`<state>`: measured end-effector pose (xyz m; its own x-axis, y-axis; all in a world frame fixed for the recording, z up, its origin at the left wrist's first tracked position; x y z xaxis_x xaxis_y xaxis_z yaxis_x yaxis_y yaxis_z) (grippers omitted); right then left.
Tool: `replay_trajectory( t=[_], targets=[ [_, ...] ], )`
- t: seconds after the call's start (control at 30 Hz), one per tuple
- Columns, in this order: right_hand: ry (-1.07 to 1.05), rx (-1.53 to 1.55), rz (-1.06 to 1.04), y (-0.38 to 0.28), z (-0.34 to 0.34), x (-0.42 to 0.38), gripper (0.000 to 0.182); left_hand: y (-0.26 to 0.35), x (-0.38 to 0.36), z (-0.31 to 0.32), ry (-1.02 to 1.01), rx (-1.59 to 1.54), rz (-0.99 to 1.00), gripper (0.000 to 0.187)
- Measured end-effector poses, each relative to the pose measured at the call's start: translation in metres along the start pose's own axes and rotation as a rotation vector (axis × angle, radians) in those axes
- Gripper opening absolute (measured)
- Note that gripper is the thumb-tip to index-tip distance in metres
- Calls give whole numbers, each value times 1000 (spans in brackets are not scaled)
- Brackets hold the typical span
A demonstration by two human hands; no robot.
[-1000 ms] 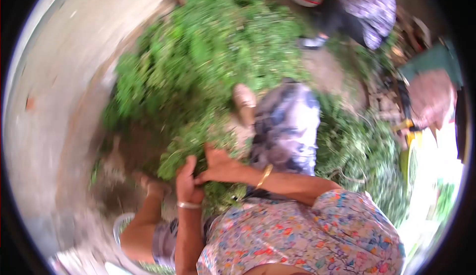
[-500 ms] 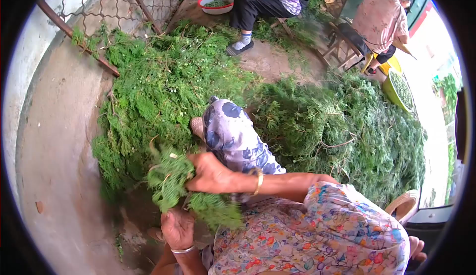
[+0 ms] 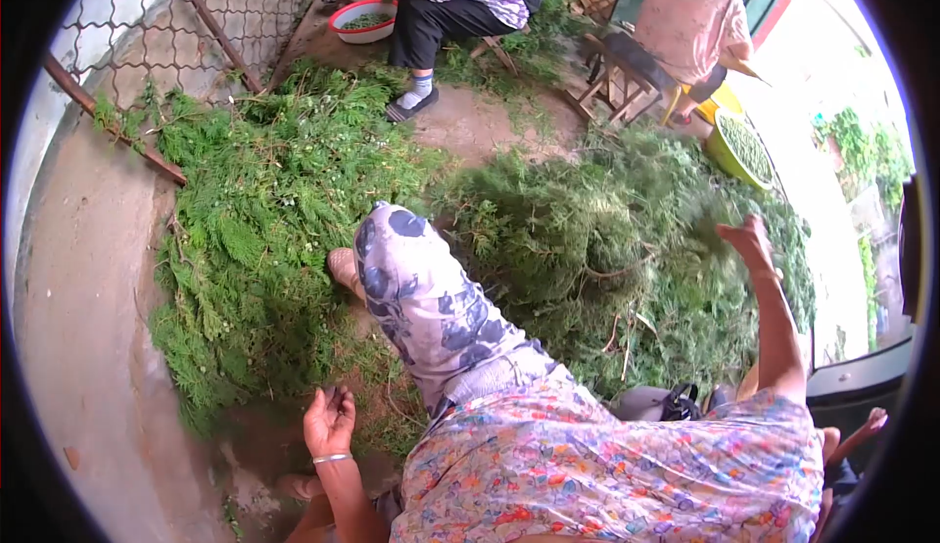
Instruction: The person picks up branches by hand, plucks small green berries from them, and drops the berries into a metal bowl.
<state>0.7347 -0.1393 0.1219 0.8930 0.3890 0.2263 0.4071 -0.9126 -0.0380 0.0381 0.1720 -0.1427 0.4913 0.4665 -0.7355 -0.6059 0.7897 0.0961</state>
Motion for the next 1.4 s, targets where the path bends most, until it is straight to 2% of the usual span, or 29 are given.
replay_trajectory(
  t=[0.07,0.1,0.13,0.17,0.2,0.23,0.27,0.3,0.33,0.37,0.4,0.43,0.47,0.53,0.6,0.77,0.83,0.87,0.97,1.0,1.07,1.13,1.2,1.27,1.3,1.33,1.4],
  targets=[
    [11,-17,97,5,-15,-4,59,-3,0,-32,106,-19,16,27],
    [-49,20,195,-23,-25,-22,59,-4,-2,-39,136,2,32,24],
    [-62,-8,179,-19,2,-15,59,-6,-3,-45,143,1,30,24],
    [-28,0,64,-35,26,-16,53,-6,-1,-54,131,-13,29,23],
    [-96,73,-88,-41,67,-8,48,-5,-2,-64,123,-32,37,21],
    [-104,188,-149,-84,77,-24,45,-2,1,-76,114,-8,77,15],
    [4,232,-417,-107,114,-24,44,-1,8,-85,25,27,103,13],
    [-51,322,-510,-149,124,-32,44,0,9,-93,-47,57,144,10],
    [-118,416,-605,-199,126,-46,43,-2,4,-99,97,27,166,8],
    [-199,466,-751,-247,125,-59,42,1,16,-122,-128,7,170,13],
    [-274,511,-892,-292,116,-73,42,-3,6,-124,61,-51,180,16],
    [-351,626,-799,-333,97,-85,36,-10,4,-119,239,-116,174,18],
    [-333,763,-852,-374,71,-102,33,-14,3,-122,255,-140,179,21],
    [-386,749,-958,-443,41,-127,32,-19,5,-126,282,-195,200,24],
    [-347,1043,-1094,-505,3,-160,31,-24,13,-125,320,-197,105,25],
    [-555,1142,-1377,-627,-27,-248,29,-6,31,-109,409,-135,108,31],
    [-643,1176,-1480,-661,-32,-284,26,17,43,-98,486,138,181,43],
    [-657,1217,-1538,-674,-31,-297,25,25,53,-95,494,128,184,43],
    [-754,1097,-1666,-693,-24,-328,27,77,79,-87,755,883,429,41],
    [-762,1096,-1667,-694,-17,-336,27,87,94,-96,759,880,425,41],
    [-1003,760,-1748,-685,17,-367,26,120,109,-72,881,1404,563,58],
    [-909,653,-2084,-666,24,-400,25,151,113,-47,915,1467,590,59],
    [-977,491,-2277,-647,27,-424,22,177,130,-33,929,1534,625,61],
    [-982,495,-2316,-641,30,-433,21,198,157,-40,971,1598,627,59],
    [-989,510,-2365,-638,31,-437,22,203,167,-41,1035,1581,737,61],
    [-986,495,-2360,-636,32,-438,22,202,177,-45,1020,1578,740,61],
    [-793,479,-2384,-637,31,-437,23,196,190,-56,1009,1504,730,66]
  ],
)
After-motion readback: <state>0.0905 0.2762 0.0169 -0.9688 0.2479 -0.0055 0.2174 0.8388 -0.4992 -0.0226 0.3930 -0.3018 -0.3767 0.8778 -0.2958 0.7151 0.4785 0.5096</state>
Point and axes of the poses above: each hand's wrist, its own x-axis towards the middle knuckle, its own z-axis out of the palm, y = z × x, the point moved 6 cm from there along x, towards the middle knuckle, and after that the axes turned 12 degrees about -z, right-handed, at the moved point
